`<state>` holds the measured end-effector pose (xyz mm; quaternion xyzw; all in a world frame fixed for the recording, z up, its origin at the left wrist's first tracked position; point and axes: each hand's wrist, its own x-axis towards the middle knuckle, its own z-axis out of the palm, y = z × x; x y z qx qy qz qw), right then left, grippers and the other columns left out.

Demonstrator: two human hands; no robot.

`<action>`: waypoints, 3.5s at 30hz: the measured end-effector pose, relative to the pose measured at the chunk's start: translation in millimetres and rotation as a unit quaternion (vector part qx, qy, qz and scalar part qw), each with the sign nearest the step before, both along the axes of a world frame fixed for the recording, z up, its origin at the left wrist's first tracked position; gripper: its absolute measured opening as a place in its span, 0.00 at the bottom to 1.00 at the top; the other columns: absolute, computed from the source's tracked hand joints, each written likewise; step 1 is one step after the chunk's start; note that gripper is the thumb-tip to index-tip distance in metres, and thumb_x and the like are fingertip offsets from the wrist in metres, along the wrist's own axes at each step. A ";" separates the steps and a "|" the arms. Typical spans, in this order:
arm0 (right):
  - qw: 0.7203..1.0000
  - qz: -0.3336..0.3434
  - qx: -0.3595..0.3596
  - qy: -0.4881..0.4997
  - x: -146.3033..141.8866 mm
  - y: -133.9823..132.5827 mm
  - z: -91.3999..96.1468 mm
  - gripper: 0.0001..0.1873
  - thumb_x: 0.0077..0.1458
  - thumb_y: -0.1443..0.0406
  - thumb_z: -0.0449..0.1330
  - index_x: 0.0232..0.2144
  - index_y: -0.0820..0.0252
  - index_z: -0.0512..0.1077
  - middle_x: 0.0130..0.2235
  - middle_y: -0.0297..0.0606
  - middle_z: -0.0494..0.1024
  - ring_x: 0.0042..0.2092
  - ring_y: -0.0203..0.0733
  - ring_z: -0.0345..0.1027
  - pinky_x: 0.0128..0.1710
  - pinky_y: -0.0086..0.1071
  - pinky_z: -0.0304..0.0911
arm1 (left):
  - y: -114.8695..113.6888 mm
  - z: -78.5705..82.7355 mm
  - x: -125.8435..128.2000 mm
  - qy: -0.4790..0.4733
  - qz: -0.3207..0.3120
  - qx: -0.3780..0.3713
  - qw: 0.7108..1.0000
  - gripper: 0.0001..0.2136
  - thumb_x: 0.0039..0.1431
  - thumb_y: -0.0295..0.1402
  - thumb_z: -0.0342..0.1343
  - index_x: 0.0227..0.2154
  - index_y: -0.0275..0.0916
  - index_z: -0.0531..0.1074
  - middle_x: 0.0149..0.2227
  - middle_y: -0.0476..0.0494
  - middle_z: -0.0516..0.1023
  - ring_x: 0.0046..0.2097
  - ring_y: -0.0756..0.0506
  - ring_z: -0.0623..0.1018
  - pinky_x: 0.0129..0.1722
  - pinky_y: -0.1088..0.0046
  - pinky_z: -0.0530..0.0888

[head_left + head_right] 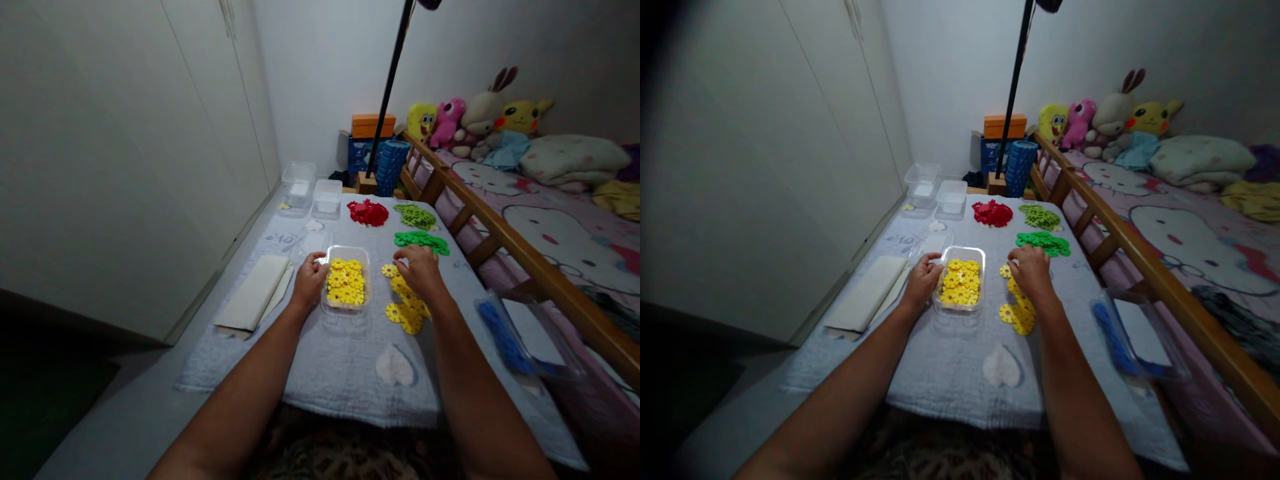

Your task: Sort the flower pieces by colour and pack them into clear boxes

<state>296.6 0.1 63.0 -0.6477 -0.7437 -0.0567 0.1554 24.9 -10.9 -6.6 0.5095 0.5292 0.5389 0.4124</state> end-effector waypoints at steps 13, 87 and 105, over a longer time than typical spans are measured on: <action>0.999 -0.032 -0.012 0.006 10.7 -4.7 -49.1 0.19 0.59 0.56 0.61 0.51 0.54 0.78 0.62 0.50 0.69 0.59 0.61 0.55 0.57 0.54 0.51 | -3.8 6.1 0.3 0.015 0.002 -0.006 1.000 0.17 0.55 0.39 0.56 0.46 0.38 0.70 0.20 0.60 0.56 0.23 0.51 0.59 0.25 0.77 0.56; 0.986 -0.039 -0.042 0.155 30.7 3.1 -34.5 0.14 0.50 0.59 0.66 0.41 0.55 0.78 0.46 0.42 0.77 0.50 0.56 0.66 0.49 0.46 0.57 | -4.7 8.1 0.8 0.001 0.001 -0.014 1.000 0.17 0.55 0.38 0.57 0.47 0.38 0.70 0.20 0.60 0.57 0.23 0.52 0.59 0.25 0.77 0.57; 0.949 0.259 -0.176 -0.035 -114.2 -19.7 18.7 0.11 0.55 0.59 0.70 0.41 0.56 0.80 0.48 0.44 0.79 0.53 0.55 0.63 0.49 0.42 0.53 | -2.5 3.7 1.1 -0.041 -0.010 -0.008 0.999 0.17 0.55 0.38 0.58 0.47 0.38 0.71 0.20 0.60 0.60 0.22 0.52 0.61 0.24 0.77 0.59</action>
